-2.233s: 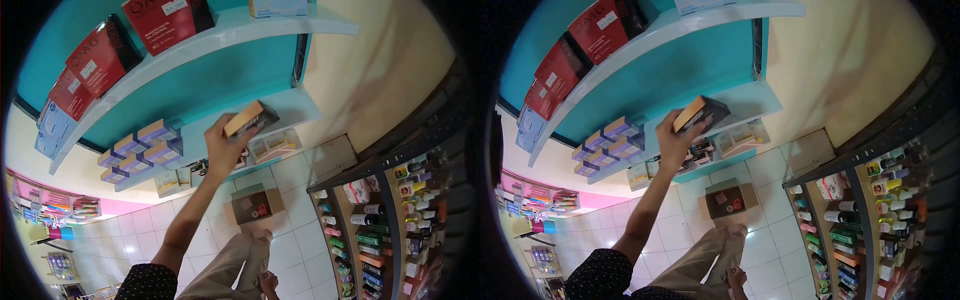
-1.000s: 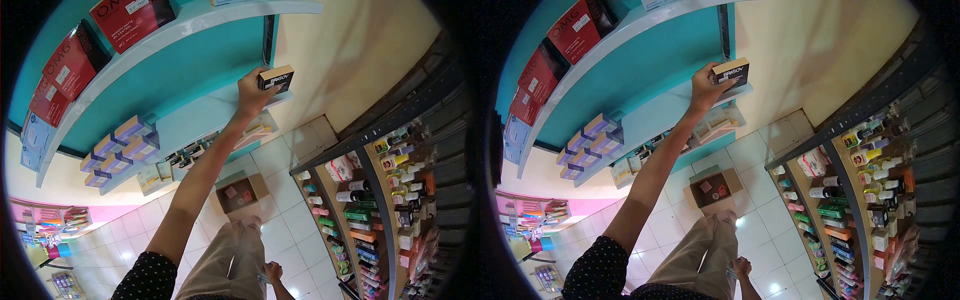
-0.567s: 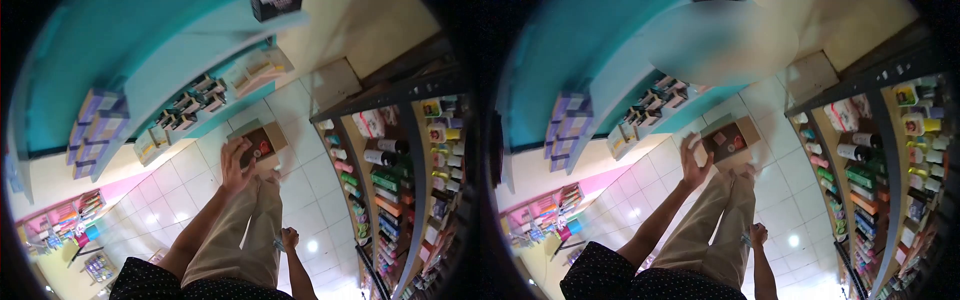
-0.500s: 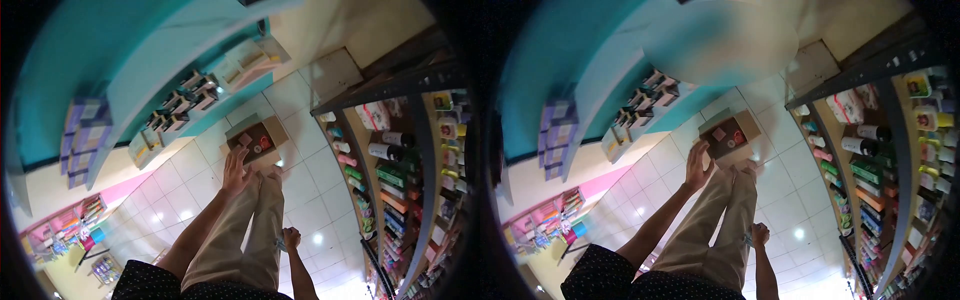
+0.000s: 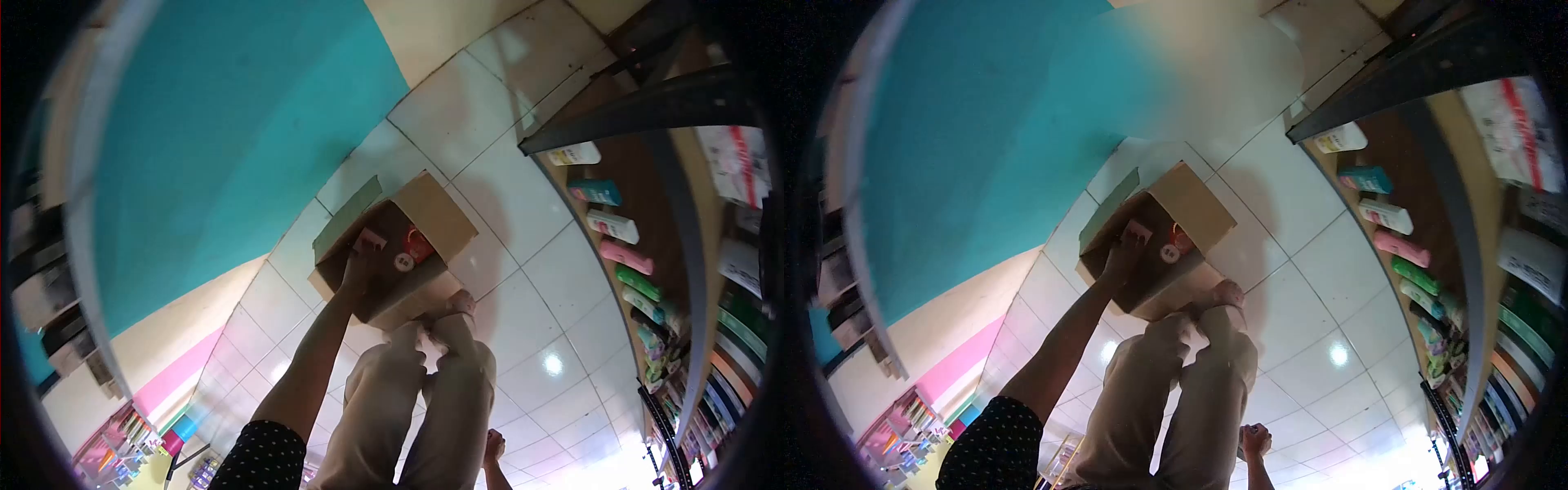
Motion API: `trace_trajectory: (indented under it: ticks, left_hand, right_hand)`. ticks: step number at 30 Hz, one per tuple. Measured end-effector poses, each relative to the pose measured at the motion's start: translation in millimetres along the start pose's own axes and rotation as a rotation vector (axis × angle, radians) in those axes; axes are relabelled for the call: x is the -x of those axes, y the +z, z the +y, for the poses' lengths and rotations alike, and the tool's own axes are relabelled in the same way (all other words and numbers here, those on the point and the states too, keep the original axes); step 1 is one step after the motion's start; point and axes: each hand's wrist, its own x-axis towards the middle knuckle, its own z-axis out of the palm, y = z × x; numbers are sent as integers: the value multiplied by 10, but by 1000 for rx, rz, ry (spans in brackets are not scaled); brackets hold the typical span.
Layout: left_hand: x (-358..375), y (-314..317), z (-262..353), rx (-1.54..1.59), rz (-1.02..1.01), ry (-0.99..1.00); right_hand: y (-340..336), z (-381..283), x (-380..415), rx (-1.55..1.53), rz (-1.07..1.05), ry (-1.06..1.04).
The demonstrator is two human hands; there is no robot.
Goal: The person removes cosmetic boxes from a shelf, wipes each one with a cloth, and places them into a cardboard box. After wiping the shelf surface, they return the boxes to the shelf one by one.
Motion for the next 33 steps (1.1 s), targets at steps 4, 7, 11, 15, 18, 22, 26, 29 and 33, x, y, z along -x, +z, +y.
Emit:
trace_trajectory:
  ticks: [4,7,11,15,18,22,26,29,33]
  left_hand:
    - [-296,885,26,67,-35,-283]
    - [-363,1058,-105,70,199,31]
    - [-449,943,-55,305,94,-46]
    - [-301,-228,-24,814,-40,-339]
    - [-37,-1010,106,1631,169,-528]
    - [591,-2617,180,2041,164,-358]
    - [1429,-3874,422,1996,32,-168]
    - [1783,-4930,322,2115,216,-170]
    - [2101,-5607,-100,2035,439,-256]
  right_hand:
    - [240,-8,-294,-45,2,73]
    - [327,-6,-395,-19,11,73]
    - [319,17,-391,-34,82,21]
    - [97,42,-72,-293,166,88]
    - [-92,153,118,-984,0,-2]
    - [-1229,-593,736,-1583,-478,-265]
    - [-2492,-1827,2204,-1446,-184,-897]
    - [-2883,-2231,3111,-1260,-111,-1302]
    - [-3001,-2301,3844,-1345,-271,-1314]
